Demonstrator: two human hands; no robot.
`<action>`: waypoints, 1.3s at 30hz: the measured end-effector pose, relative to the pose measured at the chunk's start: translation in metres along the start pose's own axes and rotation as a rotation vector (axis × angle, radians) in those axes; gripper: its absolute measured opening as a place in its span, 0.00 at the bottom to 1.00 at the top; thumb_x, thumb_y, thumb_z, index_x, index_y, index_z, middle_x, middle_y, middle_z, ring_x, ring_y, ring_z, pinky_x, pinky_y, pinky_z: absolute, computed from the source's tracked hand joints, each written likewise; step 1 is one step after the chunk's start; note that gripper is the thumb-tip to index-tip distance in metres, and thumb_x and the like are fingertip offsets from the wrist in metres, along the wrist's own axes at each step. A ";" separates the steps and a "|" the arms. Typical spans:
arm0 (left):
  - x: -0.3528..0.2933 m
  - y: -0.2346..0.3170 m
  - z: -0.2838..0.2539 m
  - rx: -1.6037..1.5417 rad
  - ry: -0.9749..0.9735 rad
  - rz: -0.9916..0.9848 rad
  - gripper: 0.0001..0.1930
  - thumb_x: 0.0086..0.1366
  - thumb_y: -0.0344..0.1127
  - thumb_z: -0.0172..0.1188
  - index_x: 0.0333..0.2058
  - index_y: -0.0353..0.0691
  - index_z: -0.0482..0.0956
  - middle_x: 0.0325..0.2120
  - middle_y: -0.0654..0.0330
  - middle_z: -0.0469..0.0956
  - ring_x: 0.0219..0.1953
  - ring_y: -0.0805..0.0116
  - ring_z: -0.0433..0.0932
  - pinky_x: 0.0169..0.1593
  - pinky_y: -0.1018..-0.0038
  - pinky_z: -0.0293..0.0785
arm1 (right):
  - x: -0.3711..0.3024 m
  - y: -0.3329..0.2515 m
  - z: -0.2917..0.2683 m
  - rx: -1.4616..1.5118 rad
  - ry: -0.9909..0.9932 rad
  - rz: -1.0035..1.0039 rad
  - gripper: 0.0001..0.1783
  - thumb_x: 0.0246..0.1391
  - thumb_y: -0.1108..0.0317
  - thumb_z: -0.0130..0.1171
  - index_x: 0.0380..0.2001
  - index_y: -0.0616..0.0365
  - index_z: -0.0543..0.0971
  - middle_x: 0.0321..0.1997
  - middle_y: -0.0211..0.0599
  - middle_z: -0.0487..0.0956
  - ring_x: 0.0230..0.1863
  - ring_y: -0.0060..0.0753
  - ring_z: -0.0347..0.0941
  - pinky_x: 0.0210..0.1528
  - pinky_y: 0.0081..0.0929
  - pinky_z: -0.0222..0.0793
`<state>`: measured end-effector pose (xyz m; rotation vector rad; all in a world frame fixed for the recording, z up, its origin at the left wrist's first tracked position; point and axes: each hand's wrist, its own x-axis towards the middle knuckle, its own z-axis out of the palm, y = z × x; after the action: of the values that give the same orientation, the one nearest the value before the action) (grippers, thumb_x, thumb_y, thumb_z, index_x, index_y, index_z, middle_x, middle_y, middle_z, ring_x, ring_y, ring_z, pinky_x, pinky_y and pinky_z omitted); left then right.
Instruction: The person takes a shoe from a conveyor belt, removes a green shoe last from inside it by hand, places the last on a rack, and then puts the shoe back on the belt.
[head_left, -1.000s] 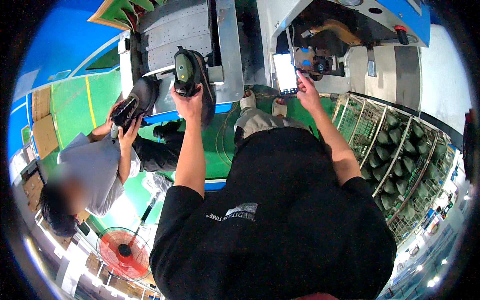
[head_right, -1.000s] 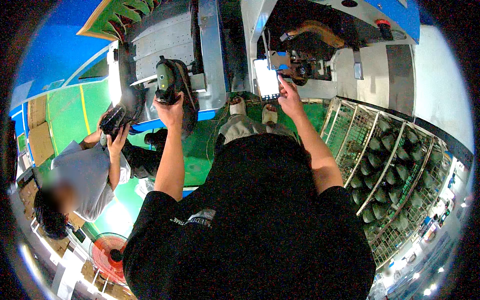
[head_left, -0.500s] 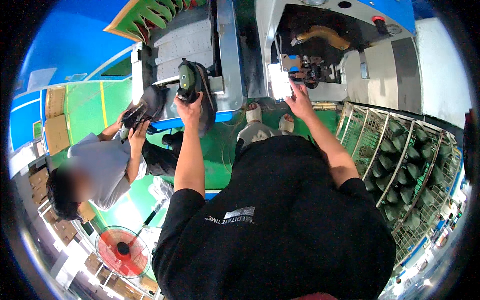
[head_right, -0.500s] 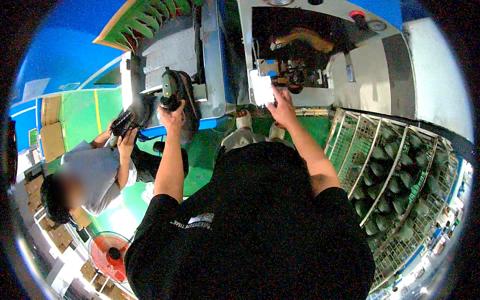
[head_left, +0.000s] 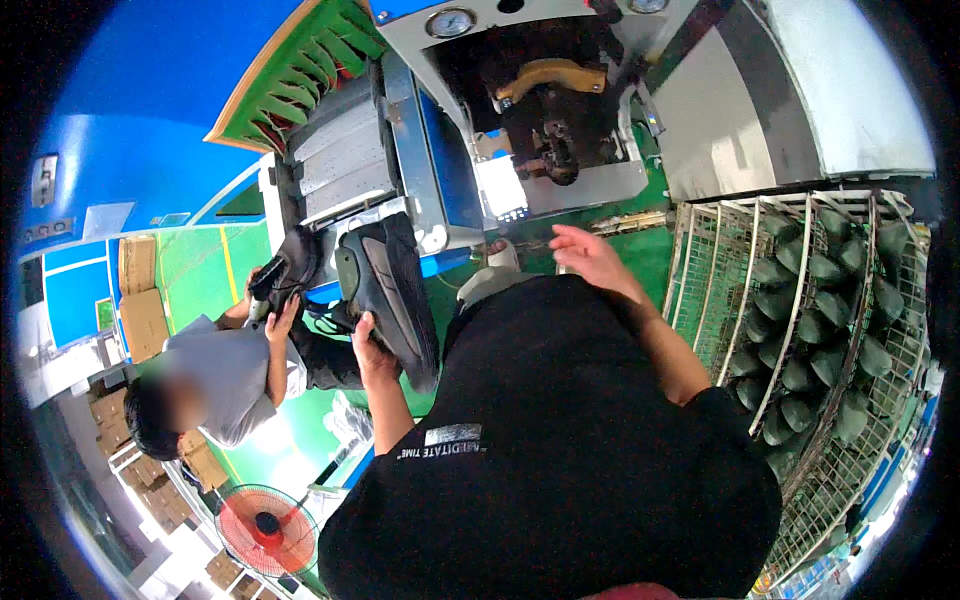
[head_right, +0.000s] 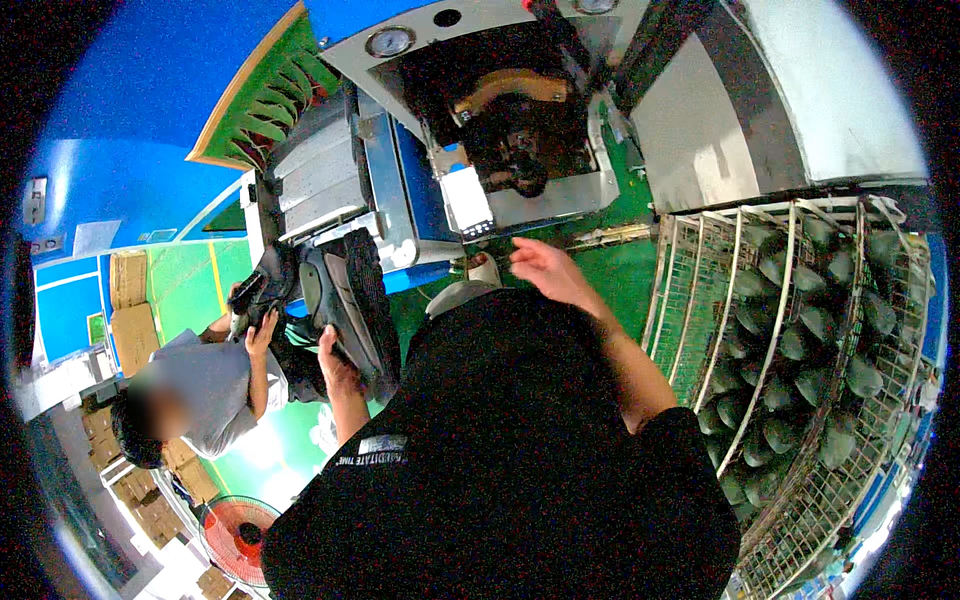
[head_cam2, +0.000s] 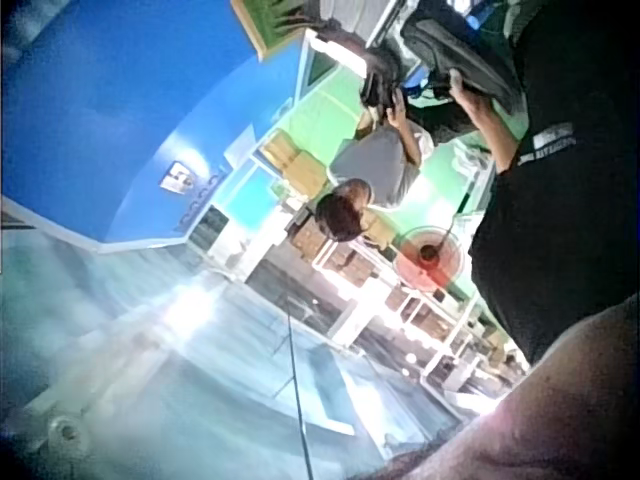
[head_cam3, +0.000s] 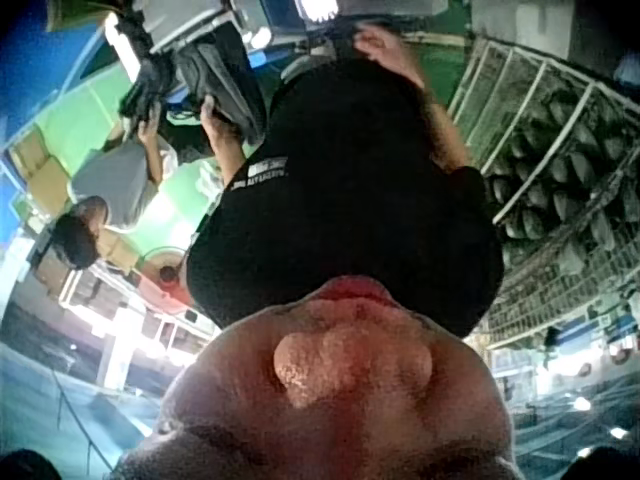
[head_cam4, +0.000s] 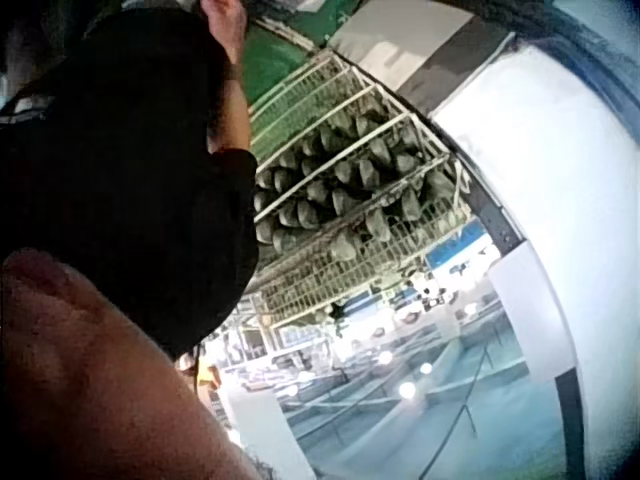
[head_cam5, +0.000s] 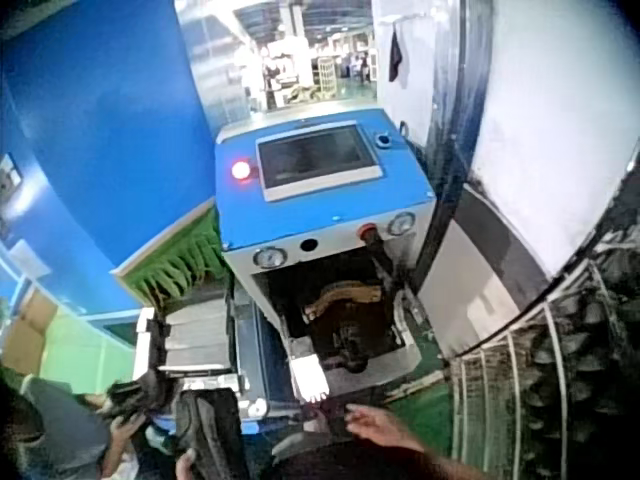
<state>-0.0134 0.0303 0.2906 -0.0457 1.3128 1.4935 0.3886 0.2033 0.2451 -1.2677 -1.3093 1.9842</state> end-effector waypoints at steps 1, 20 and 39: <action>-0.013 0.007 0.018 0.002 -0.026 0.037 0.35 0.52 0.45 0.68 0.55 0.30 0.72 0.47 0.48 0.79 0.46 0.50 0.80 0.51 0.55 0.78 | -0.006 -0.023 0.012 0.075 -0.105 -0.049 0.35 0.59 0.70 0.61 0.68 0.59 0.63 0.58 0.38 0.75 0.54 0.27 0.74 0.57 0.26 0.70; -0.083 -0.042 0.295 -0.050 -1.040 -0.254 0.36 0.74 0.43 0.50 0.72 0.38 0.45 0.67 0.55 0.63 0.65 0.61 0.67 0.66 0.60 0.65 | -0.108 -0.103 -0.017 1.083 -0.164 -0.814 0.53 0.55 0.31 0.56 0.73 0.50 0.54 0.77 0.37 0.53 0.74 0.47 0.51 0.74 0.51 0.46; -0.067 -0.009 0.317 1.161 -0.866 0.500 0.37 0.53 0.57 0.72 0.54 0.36 0.74 0.42 0.47 0.82 0.46 0.53 0.82 0.45 0.62 0.77 | -0.134 -0.151 0.011 0.833 0.429 -0.366 0.39 0.62 0.35 0.48 0.63 0.54 0.68 0.61 0.35 0.72 0.60 0.37 0.67 0.65 0.36 0.60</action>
<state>0.2035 0.2121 0.4493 1.5738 1.2711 0.7182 0.4253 0.1657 0.4404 -0.8760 -0.3785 1.5879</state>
